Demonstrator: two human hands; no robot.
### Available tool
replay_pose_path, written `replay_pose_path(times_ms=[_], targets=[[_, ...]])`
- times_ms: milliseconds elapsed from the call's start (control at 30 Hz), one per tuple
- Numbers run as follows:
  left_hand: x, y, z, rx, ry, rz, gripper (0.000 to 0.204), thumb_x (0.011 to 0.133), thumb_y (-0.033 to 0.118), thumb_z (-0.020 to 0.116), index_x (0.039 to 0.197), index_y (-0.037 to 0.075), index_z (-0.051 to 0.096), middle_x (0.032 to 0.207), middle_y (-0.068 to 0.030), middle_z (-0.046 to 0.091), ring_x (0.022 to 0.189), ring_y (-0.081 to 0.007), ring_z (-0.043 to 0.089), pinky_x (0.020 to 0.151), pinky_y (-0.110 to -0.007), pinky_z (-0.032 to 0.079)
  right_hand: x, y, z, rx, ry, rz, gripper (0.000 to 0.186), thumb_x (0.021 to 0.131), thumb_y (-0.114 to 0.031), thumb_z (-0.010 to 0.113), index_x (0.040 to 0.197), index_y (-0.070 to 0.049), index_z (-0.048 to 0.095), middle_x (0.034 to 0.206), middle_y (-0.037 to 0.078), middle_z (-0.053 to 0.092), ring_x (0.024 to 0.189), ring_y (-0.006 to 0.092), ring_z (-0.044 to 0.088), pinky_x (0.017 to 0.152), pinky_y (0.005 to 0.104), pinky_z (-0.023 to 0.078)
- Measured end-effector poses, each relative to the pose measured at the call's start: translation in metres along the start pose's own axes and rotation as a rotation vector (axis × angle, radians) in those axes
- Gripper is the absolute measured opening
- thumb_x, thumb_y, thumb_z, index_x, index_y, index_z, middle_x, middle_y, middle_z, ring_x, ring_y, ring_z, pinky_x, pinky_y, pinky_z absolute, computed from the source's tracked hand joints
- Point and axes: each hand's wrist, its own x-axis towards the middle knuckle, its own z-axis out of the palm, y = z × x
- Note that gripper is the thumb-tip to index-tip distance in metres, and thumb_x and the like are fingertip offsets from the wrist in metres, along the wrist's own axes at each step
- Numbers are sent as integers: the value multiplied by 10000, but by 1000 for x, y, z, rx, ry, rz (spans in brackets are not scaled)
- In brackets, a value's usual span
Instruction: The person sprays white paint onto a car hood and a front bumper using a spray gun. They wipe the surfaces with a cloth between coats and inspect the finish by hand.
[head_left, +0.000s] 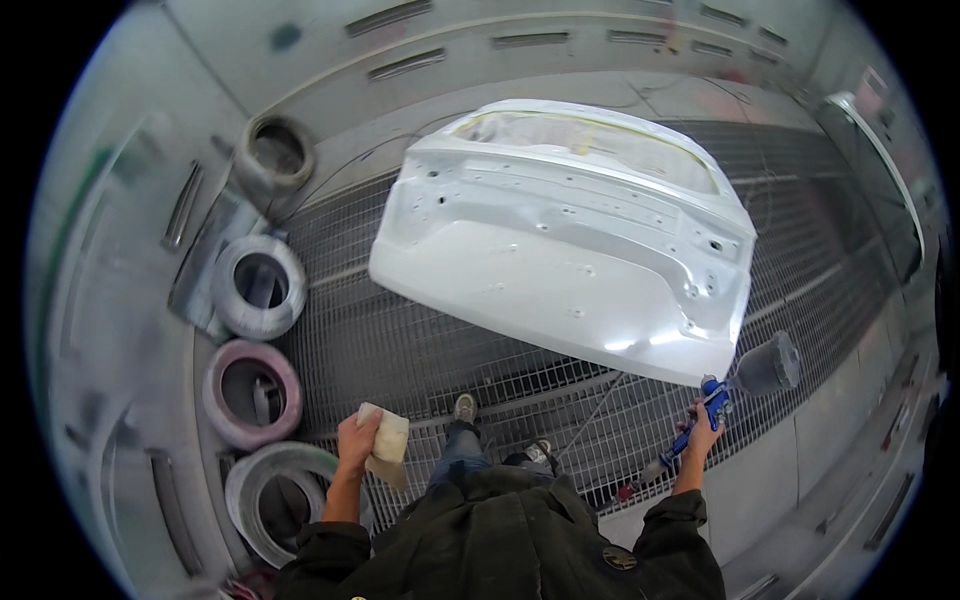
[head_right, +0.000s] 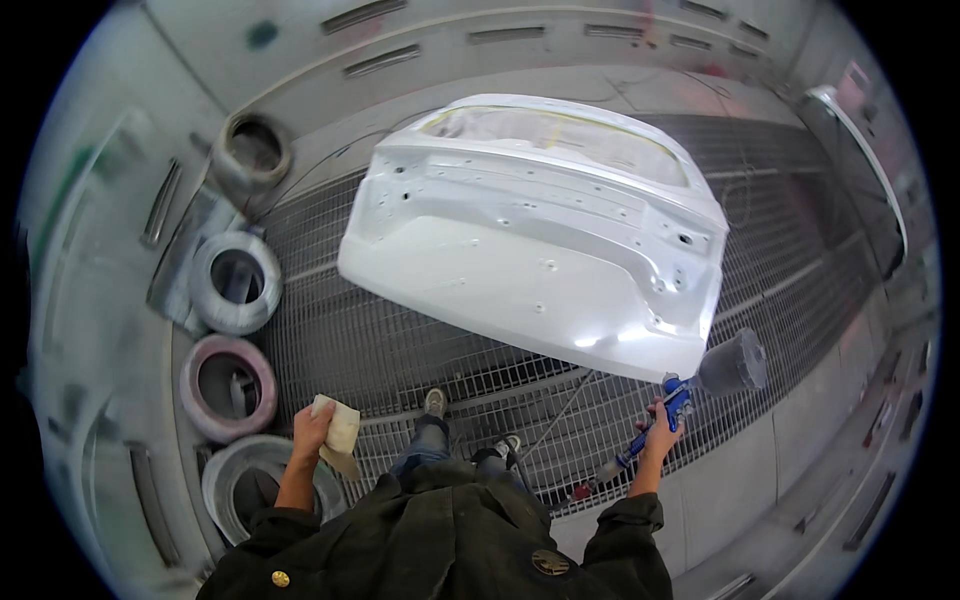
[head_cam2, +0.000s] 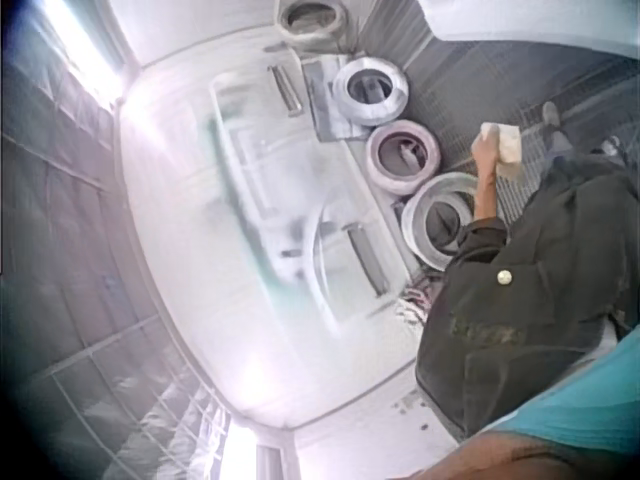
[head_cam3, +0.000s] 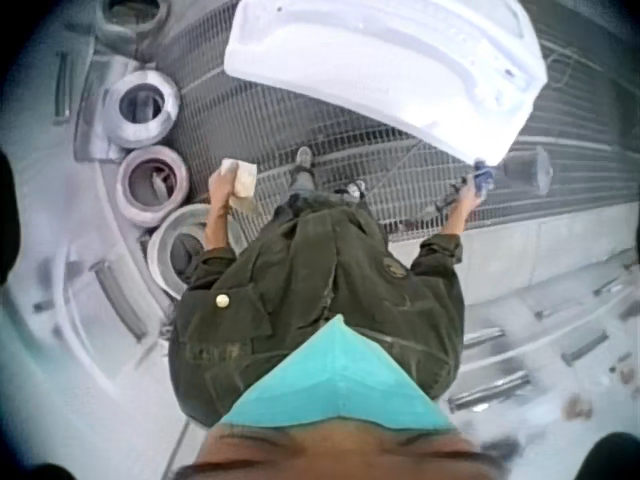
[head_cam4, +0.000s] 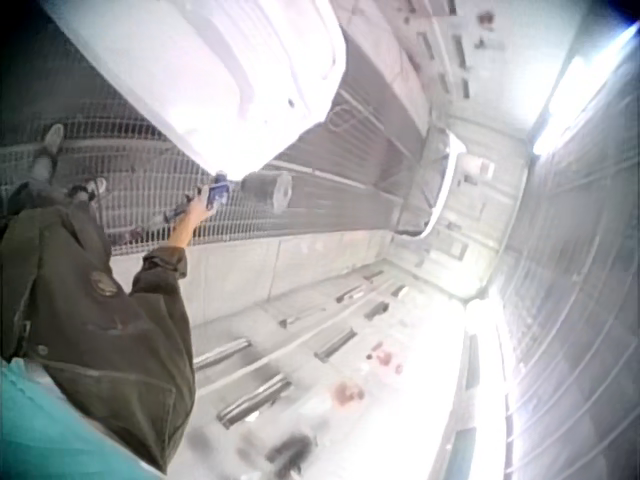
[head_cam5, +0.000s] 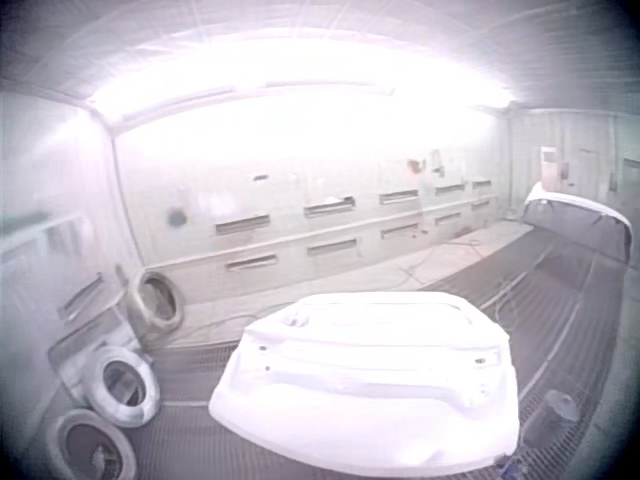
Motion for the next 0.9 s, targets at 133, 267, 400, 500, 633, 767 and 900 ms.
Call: replay_pose_path(times_ms=[133, 267, 400, 500, 633, 767, 900], targets=[[-9, -31, -28, -90, 84, -58, 263, 898, 233, 663, 908, -29, 677, 799, -34, 670, 699, -103, 611, 629, -281, 489, 5, 9, 42, -44, -84, 15, 263, 880, -128, 620, 1119, -44, 551, 890, 54, 651, 736, 150, 613, 473, 292, 506], [-9, -58, -59, -142, 166, -96, 270, 892, 233, 674, 924, -35, 682, 813, -56, 684, 703, -114, 625, 628, -292, 494, -13, 14, 89, -92, -251, -10, 276, 866, -128, 651, 1097, -22, 546, 914, 64, 650, 752, 143, 619, 449, 278, 490], [9, -68, -85, -203, 199, -139, 287, 884, 243, 686, 929, -41, 686, 817, -59, 690, 710, -121, 629, 633, -297, 494, -56, 8, 150, -166, -344, -31, 306, 853, -136, 671, 1102, -18, 538, 901, 69, 648, 757, 132, 623, 440, 255, 511], [37, -87, -109, -216, 208, -155, 298, 880, 246, 689, 926, -49, 685, 817, -59, 691, 720, -125, 632, 639, -297, 493, -86, 16, 192, -215, -430, -46, 285, 862, -135, 663, 1094, -15, 549, 932, 81, 654, 758, 131, 629, 437, 260, 519], [89, -127, -153, -218, 227, -170, 308, 873, 252, 693, 920, -52, 684, 814, -65, 691, 728, -127, 633, 648, -296, 493, -138, 30, 257, -274, -502, -78, 237, 867, -135, 644, 1060, -1, 612, 973, 84, 670, 759, 125, 627, 424, 243, 517], [144, -143, -198, -245, 222, -170, 325, 859, 269, 705, 909, -51, 681, 808, -72, 691, 720, -127, 629, 648, -296, 493, -198, 33, 321, -309, -608, -58, 279, 869, -108, 628, 1120, 6, 581, 1034, 113, 674, 753, 124, 620, 419, 246, 526], [196, -148, -235, -264, 201, -199, 335, 854, 284, 709, 898, -46, 676, 792, -68, 684, 699, -131, 624, 644, -294, 491, -254, 37, 389, -346, -665, -88, 283, 869, -114, 624, 1123, 9, 597, 1059, 115, 678, 764, 128, 622, 426, 242, 523]])
